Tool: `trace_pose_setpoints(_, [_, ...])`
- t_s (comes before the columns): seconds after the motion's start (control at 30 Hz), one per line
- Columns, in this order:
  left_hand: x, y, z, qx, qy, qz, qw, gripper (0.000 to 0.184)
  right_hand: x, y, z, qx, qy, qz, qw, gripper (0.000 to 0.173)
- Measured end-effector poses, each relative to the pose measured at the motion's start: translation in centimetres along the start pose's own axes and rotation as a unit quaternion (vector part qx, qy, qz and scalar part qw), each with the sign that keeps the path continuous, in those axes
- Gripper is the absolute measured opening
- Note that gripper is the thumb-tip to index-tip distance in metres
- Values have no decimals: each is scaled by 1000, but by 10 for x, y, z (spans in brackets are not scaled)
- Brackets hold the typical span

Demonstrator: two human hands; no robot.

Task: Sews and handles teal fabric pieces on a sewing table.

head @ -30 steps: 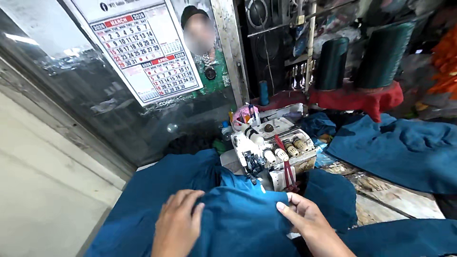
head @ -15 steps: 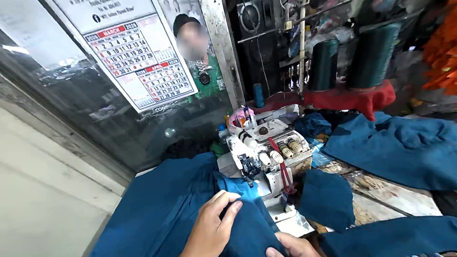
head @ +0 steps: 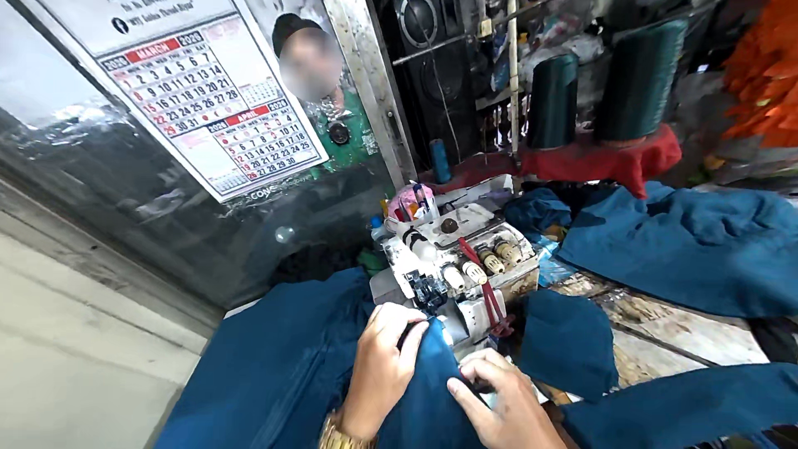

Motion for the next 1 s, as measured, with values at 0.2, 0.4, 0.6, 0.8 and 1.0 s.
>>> trace_pose_setpoints(0.2, [4, 3, -5, -15, 75, 30, 997, 21, -19, 11, -2, 78, 51, 96, 991, 24])
trace_pose_setpoints(0.4, [0, -5, -3, -27, 89, 51, 994, 19, -10, 0, -7, 101, 116, 144, 978, 36])
trace_pose_setpoints(0.6, [13, -29, -19, 41, 73, 182, 980, 31, -9, 0, -6, 90, 185, 210, 956, 17])
trace_pose_setpoints(0.8, [17, -16, -40, 43, 81, 109, 990, 38, -11, -11, 14, 95, 82, 187, 974, 17])
trace_pose_setpoints(1.0, [16, -34, -43, 4, 97, 136, 986, 41, -21, -2, 13, 70, 141, 255, 954, 14])
Point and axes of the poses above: each hand's wrist, its own z-axis towards the middle knuckle, its own x-axis out of the palm, y = z × x, the point moved 5 cm from there along z, towards the middle knuckle, and after that the axes turned 3 degrees about -z, right-handed, at the moved point
